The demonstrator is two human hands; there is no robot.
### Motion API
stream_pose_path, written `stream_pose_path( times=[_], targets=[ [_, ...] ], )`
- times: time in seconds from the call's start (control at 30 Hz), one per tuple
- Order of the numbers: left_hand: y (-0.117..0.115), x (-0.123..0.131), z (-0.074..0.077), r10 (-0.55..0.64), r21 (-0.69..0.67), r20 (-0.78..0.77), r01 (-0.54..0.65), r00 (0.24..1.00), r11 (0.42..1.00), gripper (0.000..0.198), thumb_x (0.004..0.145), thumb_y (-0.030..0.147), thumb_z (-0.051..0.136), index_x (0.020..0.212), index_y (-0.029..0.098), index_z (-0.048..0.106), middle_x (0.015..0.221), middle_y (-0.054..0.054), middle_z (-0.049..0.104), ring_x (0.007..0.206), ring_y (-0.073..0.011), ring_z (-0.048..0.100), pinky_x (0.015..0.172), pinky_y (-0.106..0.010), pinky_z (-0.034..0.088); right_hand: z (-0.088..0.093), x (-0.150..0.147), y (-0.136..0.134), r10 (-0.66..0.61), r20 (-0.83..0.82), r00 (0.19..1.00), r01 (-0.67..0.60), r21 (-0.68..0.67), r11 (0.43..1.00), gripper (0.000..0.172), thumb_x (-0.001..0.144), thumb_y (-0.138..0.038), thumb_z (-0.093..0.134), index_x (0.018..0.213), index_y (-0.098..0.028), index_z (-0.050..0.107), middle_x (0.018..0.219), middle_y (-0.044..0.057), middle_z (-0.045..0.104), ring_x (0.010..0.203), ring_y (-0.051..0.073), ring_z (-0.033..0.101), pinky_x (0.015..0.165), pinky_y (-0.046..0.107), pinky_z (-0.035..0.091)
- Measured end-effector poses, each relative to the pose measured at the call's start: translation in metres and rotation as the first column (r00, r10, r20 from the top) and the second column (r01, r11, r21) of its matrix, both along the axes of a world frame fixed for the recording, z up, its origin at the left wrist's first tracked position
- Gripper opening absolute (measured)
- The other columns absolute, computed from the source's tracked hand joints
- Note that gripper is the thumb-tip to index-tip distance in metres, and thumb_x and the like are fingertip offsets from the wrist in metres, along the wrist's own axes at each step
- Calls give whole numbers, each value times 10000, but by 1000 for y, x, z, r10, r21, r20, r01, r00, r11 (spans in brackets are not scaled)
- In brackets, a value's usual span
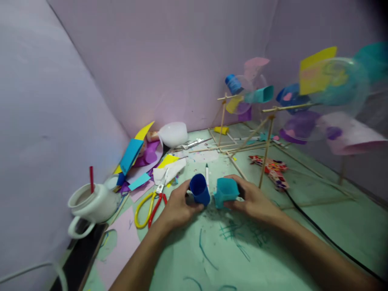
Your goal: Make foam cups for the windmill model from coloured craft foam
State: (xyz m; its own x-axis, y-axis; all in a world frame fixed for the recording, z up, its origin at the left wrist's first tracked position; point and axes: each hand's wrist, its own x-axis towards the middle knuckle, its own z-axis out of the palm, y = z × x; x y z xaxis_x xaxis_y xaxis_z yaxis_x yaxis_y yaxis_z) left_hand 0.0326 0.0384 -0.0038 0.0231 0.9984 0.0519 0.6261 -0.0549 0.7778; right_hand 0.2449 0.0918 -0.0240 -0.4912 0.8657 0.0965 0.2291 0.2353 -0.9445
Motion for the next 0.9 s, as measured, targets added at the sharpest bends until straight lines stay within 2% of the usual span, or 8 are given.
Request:
stream_pose_path(
  times=[0.1, 0.27, 0.37, 0.47, 0.57, 0.63, 0.77, 0.9],
  targets=[
    [25, -17, 1, 197, 94, -95, -188, 976, 978, 580, 686, 263, 649, 1238, 175, 493, 1166, -114, 611, 1010, -278, 572, 876, -415, 432, -2, 1, 4, -133, -42, 990, 132, -26, 991, 449, 562, -286, 721, 967, -210, 541, 851, 35, 631, 792, 247, 608, 746, 369, 491],
    [64, -27, -6, 273, 83, -226, -261, 935, 962, 507, 684, 231, 695, 1164, 161, 545, 1058, -125, 651, 971, -287, 600, 840, -417, 456, -4, 1, 6, -214, 0, 977, 213, -21, 977, 432, 556, -330, 714, 950, -223, 574, 863, 59, 659, 798, 277, 617, 767, 411, 489],
    [70, -33, -2, 286, 63, -300, -280, 910, 958, 424, 775, 284, 657, 1164, 159, 543, 1113, -107, 618, 999, -258, 592, 850, -442, 473, -2, -1, 5, -217, 13, 976, 217, -34, 976, 471, 540, -332, 715, 976, -220, 577, 906, 71, 665, 822, 290, 616, 793, 423, 483],
    [77, -53, 17, 350, 86, -355, -343, 867, 935, 329, 870, 321, 550, 1166, 179, 540, 1197, -85, 566, 1014, -214, 582, 847, -430, 495, 1, -3, 5, -205, 8, 979, 205, -80, 976, 483, 516, -332, 720, 961, -209, 578, 885, 71, 664, 812, 292, 618, 781, 422, 490],
    [93, -79, 39, 501, 151, -409, -485, 763, 862, 333, 871, 328, 547, 1172, 186, 534, 1195, -83, 561, 1011, -215, 581, 834, -420, 501, 3, -6, 3, -189, -8, 982, 187, -90, 978, 436, 522, -303, 707, 930, -206, 589, 872, 71, 664, 817, 289, 615, 781, 415, 487],
    [106, -92, 47, 565, 167, -444, -556, 695, 814, 350, 868, 334, 550, 1174, 166, 531, 1186, -83, 564, 1005, -224, 583, 829, -431, 502, 4, -7, 2, -169, -15, 986, 167, -84, 982, 402, 533, -270, 694, 918, -207, 597, 864, 64, 665, 809, 280, 614, 768, 402, 489],
    [134, -105, 47, 580, 119, -516, -618, 630, 777, 342, 867, 338, 552, 1148, 142, 551, 1172, -64, 571, 1000, -245, 582, 829, -426, 498, 3, -9, -1, -101, -53, 993, 97, -79, 992, 332, 574, -221, 652, 901, -201, 601, 811, 40, 663, 763, 244, 623, 708, 353, 499],
    [153, -108, 41, 576, 63, -567, -666, 589, 744, 348, 864, 327, 559, 1173, 168, 531, 1180, -90, 566, 1001, -215, 586, 825, -424, 505, 2, -9, -2, -108, -69, 992, 103, -70, 992, 354, 577, -196, 661, 925, -212, 601, 795, 22, 671, 752, 231, 635, 698, 332, 508]
  ],
)
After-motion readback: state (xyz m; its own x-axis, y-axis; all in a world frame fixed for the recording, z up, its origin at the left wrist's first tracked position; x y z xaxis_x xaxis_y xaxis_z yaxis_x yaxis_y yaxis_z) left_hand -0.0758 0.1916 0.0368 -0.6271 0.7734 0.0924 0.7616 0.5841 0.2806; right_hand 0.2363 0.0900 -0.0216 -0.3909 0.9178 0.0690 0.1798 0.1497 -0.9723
